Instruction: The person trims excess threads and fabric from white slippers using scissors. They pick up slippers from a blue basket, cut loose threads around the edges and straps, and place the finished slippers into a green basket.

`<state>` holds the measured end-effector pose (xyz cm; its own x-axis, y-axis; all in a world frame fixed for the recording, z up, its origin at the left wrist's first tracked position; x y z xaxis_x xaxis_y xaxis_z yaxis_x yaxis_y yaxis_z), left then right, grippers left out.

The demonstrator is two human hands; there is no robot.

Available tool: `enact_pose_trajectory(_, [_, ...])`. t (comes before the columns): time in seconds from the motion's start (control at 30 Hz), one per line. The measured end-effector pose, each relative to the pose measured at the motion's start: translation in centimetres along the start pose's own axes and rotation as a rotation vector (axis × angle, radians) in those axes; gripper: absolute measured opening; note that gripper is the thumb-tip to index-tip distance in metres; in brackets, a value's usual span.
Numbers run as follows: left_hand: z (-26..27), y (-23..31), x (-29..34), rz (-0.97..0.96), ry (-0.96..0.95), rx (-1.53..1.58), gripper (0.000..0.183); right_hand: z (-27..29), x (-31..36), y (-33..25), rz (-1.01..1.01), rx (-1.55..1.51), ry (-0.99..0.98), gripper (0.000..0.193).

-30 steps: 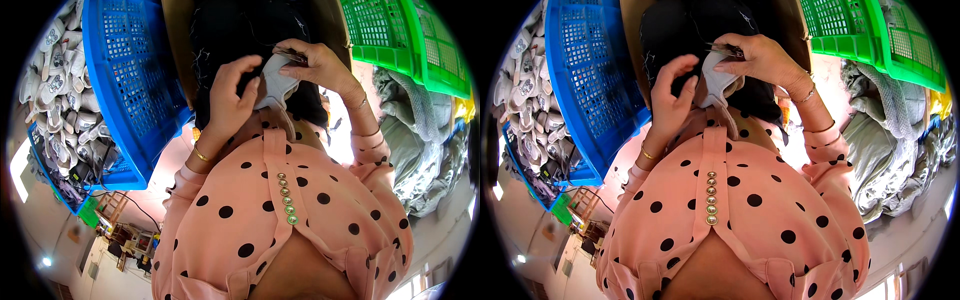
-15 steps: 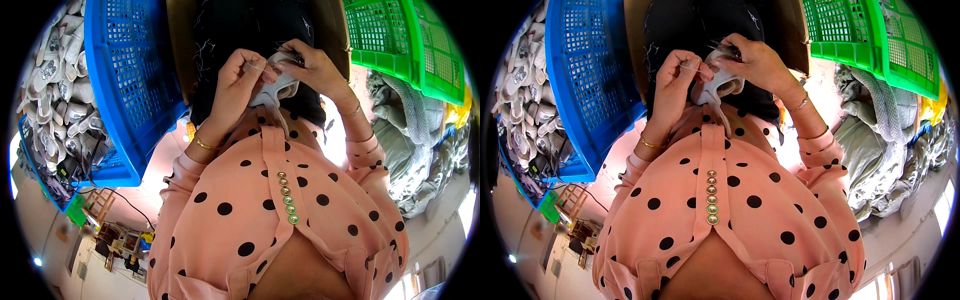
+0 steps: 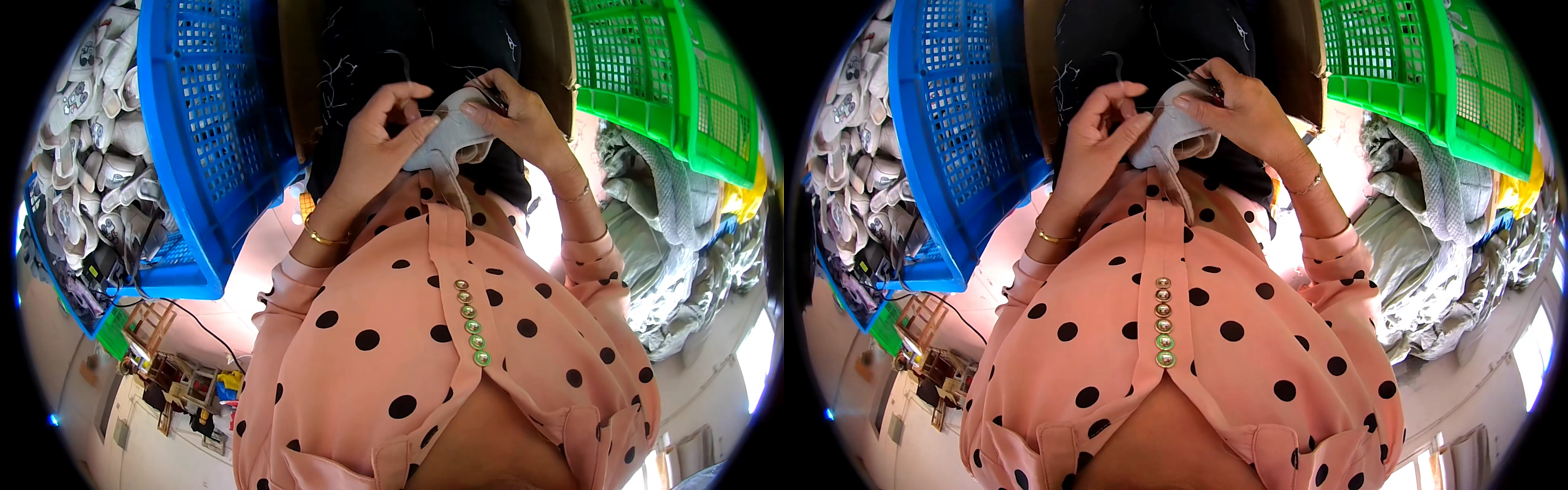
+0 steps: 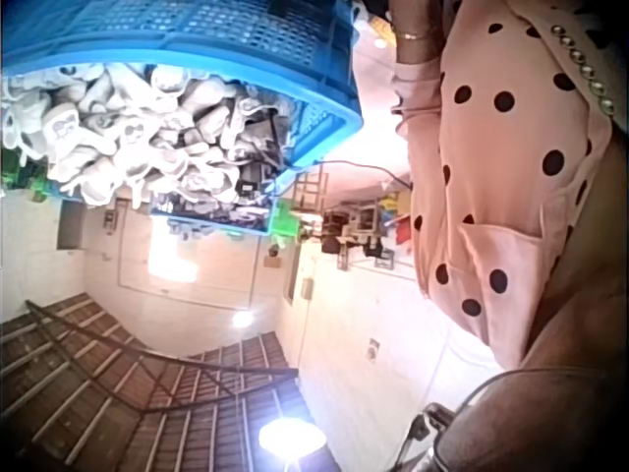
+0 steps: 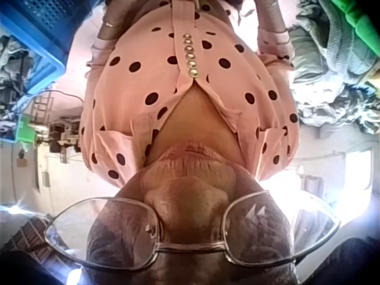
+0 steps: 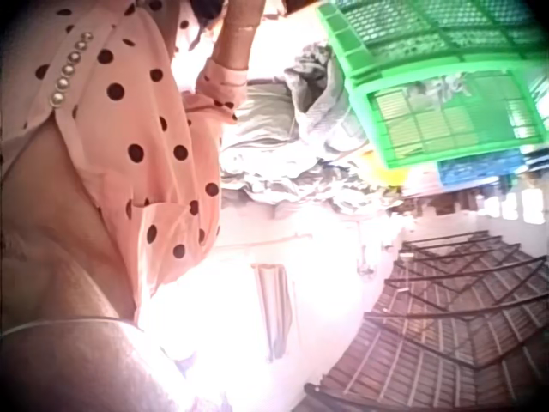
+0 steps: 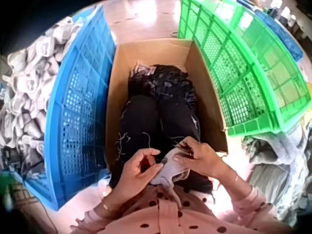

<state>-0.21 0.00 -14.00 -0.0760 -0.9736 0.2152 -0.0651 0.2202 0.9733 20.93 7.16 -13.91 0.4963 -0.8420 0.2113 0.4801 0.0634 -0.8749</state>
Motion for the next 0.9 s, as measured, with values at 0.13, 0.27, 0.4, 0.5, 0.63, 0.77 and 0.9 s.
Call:
enact_pose_trajectory(0.13, [-1.0,-0.6,-0.3,-0.096,0.067,-0.136,0.021,-0.1,-0.1,-0.3,-0.013,-0.028,-0.011,0.041])
enact_pose_trajectory(0.27, [-0.9,-1.1,-0.9,-0.134,0.055,-0.158,0.016,0.0,0.0,-0.4,0.011,-0.006,-0.015,0.041])
enact_pose_trajectory(0.4, [-0.5,-0.9,-1.3,-0.086,-0.024,-0.209,0.009,-0.1,-0.1,0.1,0.018,-0.049,-0.024,0.041])
enact_pose_trajectory(0.5, [0.3,-0.5,-1.0,0.149,-0.070,0.077,0.008,0.0,0.0,0.4,0.006,-0.016,-0.018,0.041])
enact_pose_trajectory(0.63, [0.6,-0.1,-0.8,0.250,-0.016,0.282,0.010,0.1,0.1,0.1,-0.004,-0.015,0.003,0.041])
enact_pose_trajectory(0.77, [-1.0,-0.3,-0.6,0.061,0.017,0.130,0.013,0.0,0.2,-0.1,0.007,-0.004,0.010,0.042])
enact_pose_trajectory(0.9, [-1.2,-1.2,-1.0,-0.103,0.025,-0.135,0.009,-0.1,0.1,-0.1,0.023,0.007,0.018,0.043])
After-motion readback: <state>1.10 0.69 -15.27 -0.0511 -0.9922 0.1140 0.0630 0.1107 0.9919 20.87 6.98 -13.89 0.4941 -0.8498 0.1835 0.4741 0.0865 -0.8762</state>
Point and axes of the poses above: each hand's wrist, its own x-axis away from the middle knuckle, its own z-axis out of the back of the hand, y = z × x, the point moved 1 cm from there along -x, towards the middle knuckle, and after that the axes turned 1 degree about -x, right-handed, at the moved point
